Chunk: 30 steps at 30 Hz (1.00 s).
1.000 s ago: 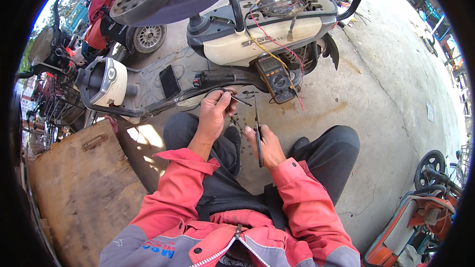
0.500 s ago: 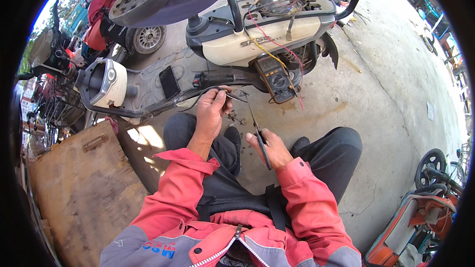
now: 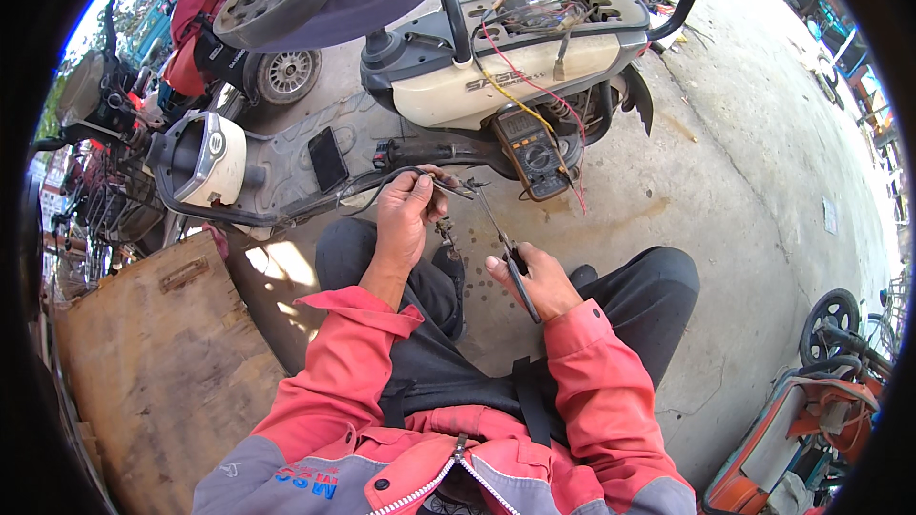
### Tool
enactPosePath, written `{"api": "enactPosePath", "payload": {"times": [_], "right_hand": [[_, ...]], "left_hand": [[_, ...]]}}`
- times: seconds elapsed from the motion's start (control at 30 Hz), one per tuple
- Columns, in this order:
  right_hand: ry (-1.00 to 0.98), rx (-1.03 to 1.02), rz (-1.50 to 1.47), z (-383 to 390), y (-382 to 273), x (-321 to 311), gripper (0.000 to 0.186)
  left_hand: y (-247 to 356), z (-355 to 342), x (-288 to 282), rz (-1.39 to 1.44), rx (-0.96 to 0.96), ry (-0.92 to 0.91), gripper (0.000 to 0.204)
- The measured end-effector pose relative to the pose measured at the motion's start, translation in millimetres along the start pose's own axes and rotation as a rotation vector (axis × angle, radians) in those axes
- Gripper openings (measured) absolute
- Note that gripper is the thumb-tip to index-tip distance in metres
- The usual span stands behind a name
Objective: The person strips insulation from wires using a soldering iron and scissors, then connects the wires to a scooter's electrical system.
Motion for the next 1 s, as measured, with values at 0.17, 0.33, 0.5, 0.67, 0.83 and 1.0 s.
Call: {"api": "enactPosePath", "payload": {"times": [0.17, 0.33, 0.5, 0.67, 0.83, 1.0], "right_hand": [[0.009, -0.04, 0.154, -3, -4, -4, 0.064], [0.033, -0.065, 0.244, -7, -18, -4, 0.064], [0.06, -0.058, 0.209, -9, -11, -5, 0.064], [0.058, -0.062, 0.311, -7, -10, -7, 0.065], [0.074, -0.113, 0.339, -9, -9, -3, 0.064], [0.055, -0.102, 0.284, -11, -17, -4, 0.063]], "left_hand": [[-1, 1, 2, -0.046, -0.022, -0.017, 0.018], [-8, -1, -2, -0.138, -0.05, -0.042, 0.019], [-4, 0, 2, -0.036, -0.027, -0.01, 0.02], [-2, -1, 1, -0.001, -0.035, -0.004, 0.02], [-4, 0, 2, -0.152, -0.059, 0.006, 0.02], [-7, 3, 7, -0.245, -0.068, -0.049, 0.021]]}}
Point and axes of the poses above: each hand's wrist, its own z-axis away from the middle knuckle, its own x-axis out of the palm, y = z × x, the point moved 1 cm from there along -z, towards the middle knuckle, and after that the axes turned 11 degrees about -x, right-handed, at the moved point
